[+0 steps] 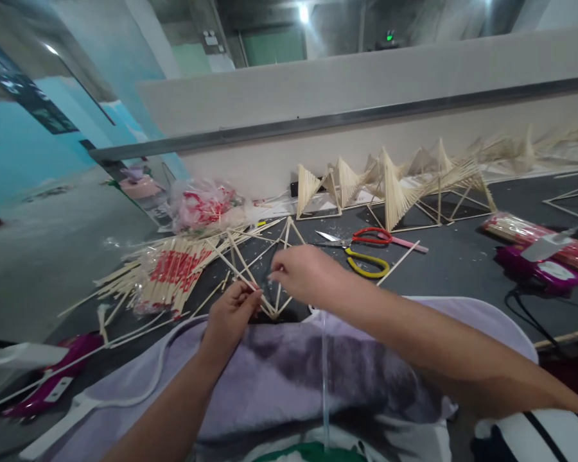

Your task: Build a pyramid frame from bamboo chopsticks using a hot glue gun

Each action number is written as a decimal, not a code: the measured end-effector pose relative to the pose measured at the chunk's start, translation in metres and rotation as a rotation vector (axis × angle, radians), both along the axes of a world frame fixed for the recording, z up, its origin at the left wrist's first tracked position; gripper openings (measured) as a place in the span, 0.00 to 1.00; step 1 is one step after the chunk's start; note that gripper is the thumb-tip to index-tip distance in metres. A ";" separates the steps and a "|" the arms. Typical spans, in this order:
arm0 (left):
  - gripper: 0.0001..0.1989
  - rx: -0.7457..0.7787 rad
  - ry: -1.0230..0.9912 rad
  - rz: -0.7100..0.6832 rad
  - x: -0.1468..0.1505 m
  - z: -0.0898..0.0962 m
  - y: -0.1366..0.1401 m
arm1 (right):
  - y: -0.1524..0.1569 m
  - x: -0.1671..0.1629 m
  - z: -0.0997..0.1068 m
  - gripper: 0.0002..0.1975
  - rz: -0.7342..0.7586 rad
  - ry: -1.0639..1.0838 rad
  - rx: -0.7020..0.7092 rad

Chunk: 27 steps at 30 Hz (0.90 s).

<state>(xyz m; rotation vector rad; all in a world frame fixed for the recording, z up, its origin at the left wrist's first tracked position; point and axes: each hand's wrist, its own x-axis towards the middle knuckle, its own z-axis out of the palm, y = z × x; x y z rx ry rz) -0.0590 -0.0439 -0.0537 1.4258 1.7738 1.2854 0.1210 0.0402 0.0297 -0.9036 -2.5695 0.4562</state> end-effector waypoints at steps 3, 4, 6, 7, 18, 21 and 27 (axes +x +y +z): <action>0.09 0.001 0.061 0.000 0.001 0.004 -0.001 | -0.008 -0.037 -0.001 0.09 0.039 0.026 0.058; 0.09 -0.003 0.059 0.002 0.002 0.005 -0.001 | -0.008 -0.046 -0.002 0.09 0.038 0.023 0.063; 0.08 -0.009 0.047 0.017 0.003 0.006 0.000 | -0.005 -0.057 -0.005 0.10 0.013 0.009 0.047; 0.09 -0.013 0.046 0.026 0.004 0.006 0.000 | -0.004 -0.061 -0.006 0.11 -0.004 0.000 0.029; 0.09 -0.021 0.156 0.024 -0.003 -0.004 0.003 | 0.001 -0.073 -0.021 0.11 0.023 0.034 -0.057; 0.09 -0.066 0.039 0.018 -0.003 -0.003 0.002 | 0.002 -0.075 -0.025 0.12 -0.009 0.040 -0.066; 0.17 -0.032 -0.163 0.052 -0.015 0.012 0.006 | 0.007 -0.078 -0.035 0.12 -0.086 0.067 -0.081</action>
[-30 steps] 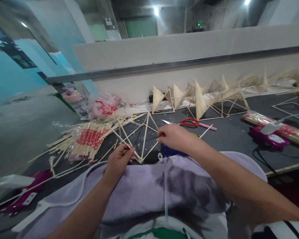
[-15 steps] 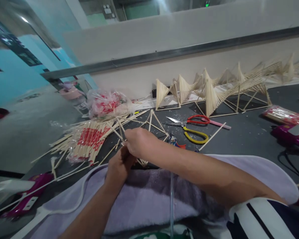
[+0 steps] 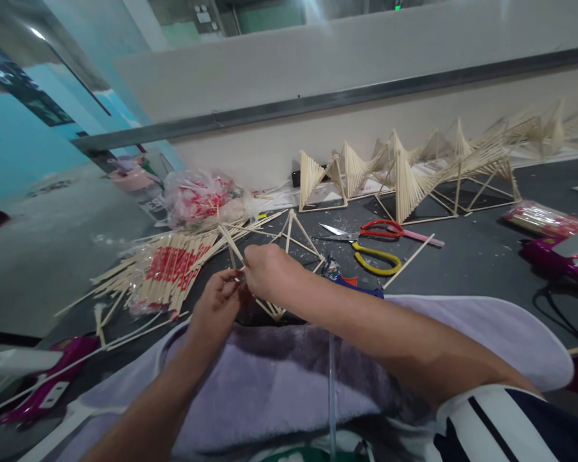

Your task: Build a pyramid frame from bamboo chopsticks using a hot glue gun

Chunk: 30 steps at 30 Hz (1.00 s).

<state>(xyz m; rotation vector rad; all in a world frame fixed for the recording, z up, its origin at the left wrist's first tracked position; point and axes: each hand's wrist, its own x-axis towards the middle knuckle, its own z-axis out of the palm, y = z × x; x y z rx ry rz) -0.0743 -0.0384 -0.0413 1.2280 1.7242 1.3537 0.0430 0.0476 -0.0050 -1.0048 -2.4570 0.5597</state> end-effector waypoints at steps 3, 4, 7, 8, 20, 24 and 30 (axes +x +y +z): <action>0.23 0.039 0.040 0.008 -0.015 0.010 0.009 | 0.002 -0.002 -0.002 0.12 -0.022 -0.002 -0.027; 0.24 0.058 0.048 0.005 -0.020 0.013 0.013 | 0.003 -0.002 -0.002 0.12 -0.031 -0.007 -0.034; 0.26 0.106 0.073 -0.013 -0.030 0.021 0.026 | 0.004 -0.004 0.000 0.11 -0.034 -0.034 -0.042; 0.26 0.118 0.085 -0.013 -0.033 0.023 0.030 | 0.004 -0.004 0.001 0.10 -0.026 -0.042 -0.039; 0.20 0.164 0.185 -0.036 -0.043 0.037 0.052 | 0.002 -0.003 0.006 0.10 0.019 -0.068 -0.027; 0.18 0.193 0.175 -0.037 -0.044 0.040 0.057 | 0.002 -0.003 0.005 0.10 0.027 -0.056 -0.013; 0.13 0.228 0.070 -0.032 -0.042 0.049 0.066 | 0.006 -0.003 0.001 0.09 0.040 -0.020 -0.003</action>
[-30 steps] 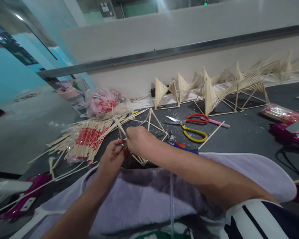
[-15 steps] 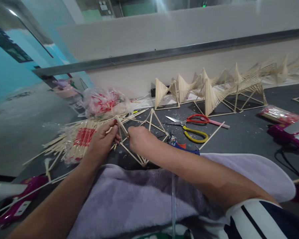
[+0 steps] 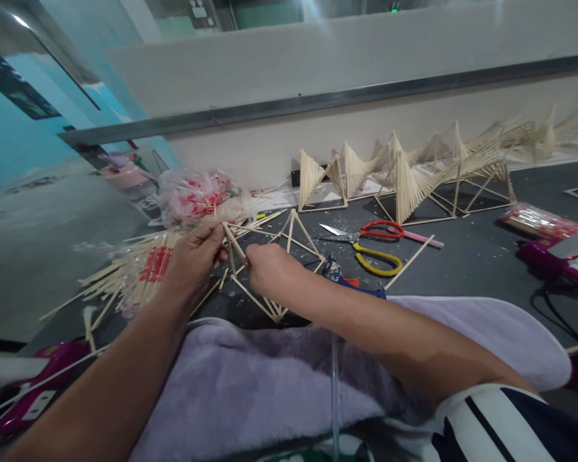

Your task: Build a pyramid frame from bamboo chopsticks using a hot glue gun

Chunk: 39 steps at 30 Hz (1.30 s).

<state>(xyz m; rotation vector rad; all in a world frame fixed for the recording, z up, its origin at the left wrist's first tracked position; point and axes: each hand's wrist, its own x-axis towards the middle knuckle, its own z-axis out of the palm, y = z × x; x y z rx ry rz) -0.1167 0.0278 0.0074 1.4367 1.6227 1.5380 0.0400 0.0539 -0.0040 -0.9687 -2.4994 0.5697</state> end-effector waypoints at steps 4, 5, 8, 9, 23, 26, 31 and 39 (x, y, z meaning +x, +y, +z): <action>0.12 0.004 -0.005 -0.021 0.001 0.003 0.002 | 0.001 0.001 -0.001 0.09 0.010 0.016 -0.011; 0.12 0.008 -0.007 -0.021 0.000 0.003 0.002 | 0.001 0.001 -0.001 0.09 0.011 0.023 -0.005; 0.11 0.019 -0.012 -0.019 -0.001 0.001 0.003 | 0.000 0.002 0.001 0.09 0.013 0.012 -0.003; 0.11 0.021 -0.008 -0.023 -0.001 0.000 0.003 | 0.000 0.002 0.002 0.09 0.016 0.005 -0.003; 0.13 -0.002 -0.175 -0.091 0.001 0.000 0.005 | 0.006 -0.001 -0.001 0.10 0.036 -0.015 -0.030; 0.13 0.015 -0.199 -0.091 0.000 -0.001 0.006 | 0.008 -0.003 -0.005 0.10 0.004 -0.007 0.009; 0.14 0.045 -0.179 -0.112 0.000 -0.002 0.006 | 0.009 -0.002 -0.010 0.10 0.014 0.042 0.082; 0.13 0.060 -0.209 -0.092 -0.004 -0.007 0.011 | 0.002 0.005 0.000 0.10 0.049 0.087 0.060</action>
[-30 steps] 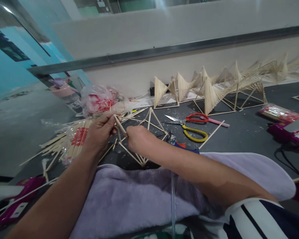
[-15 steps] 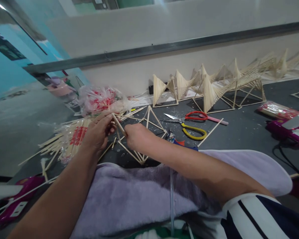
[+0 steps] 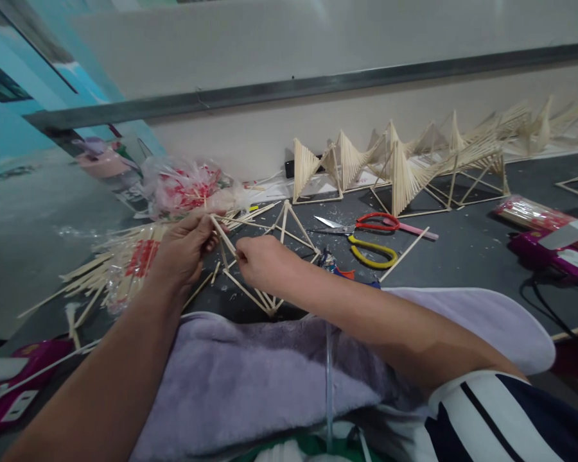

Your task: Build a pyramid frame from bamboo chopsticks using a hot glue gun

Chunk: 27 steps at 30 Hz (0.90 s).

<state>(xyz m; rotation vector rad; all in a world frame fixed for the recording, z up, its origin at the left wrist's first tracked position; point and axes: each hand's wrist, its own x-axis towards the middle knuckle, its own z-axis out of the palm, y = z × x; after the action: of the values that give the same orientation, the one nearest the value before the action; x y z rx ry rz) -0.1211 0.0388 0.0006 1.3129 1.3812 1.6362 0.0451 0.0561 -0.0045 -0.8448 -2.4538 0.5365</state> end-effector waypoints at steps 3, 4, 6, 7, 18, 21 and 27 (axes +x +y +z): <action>0.14 0.014 0.010 -0.004 -0.001 -0.001 0.001 | -0.001 -0.001 0.001 0.09 0.010 0.023 -0.018; 0.14 0.015 0.011 -0.005 -0.001 -0.001 0.002 | -0.002 -0.001 0.000 0.09 0.012 0.033 -0.024; 0.14 0.017 0.009 -0.005 -0.001 -0.001 0.001 | -0.002 -0.002 0.000 0.09 0.026 0.055 -0.034; 0.14 0.017 0.010 -0.004 -0.001 -0.001 0.001 | -0.001 -0.002 0.000 0.09 0.039 0.068 -0.033; 0.12 0.022 0.021 -0.025 -0.002 -0.001 0.001 | 0.003 -0.002 -0.005 0.09 0.027 0.073 0.040; 0.12 0.019 0.015 -0.031 -0.003 0.000 0.001 | 0.003 -0.002 -0.005 0.09 0.016 0.037 0.039; 0.12 0.004 0.026 -0.027 -0.001 0.002 0.000 | 0.003 -0.004 -0.004 0.09 0.033 0.037 0.039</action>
<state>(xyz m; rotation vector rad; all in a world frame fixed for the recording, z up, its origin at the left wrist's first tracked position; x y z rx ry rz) -0.1225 0.0389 0.0023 1.3536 1.3703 1.6108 0.0408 0.0594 -0.0084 -0.7732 -2.4401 0.5092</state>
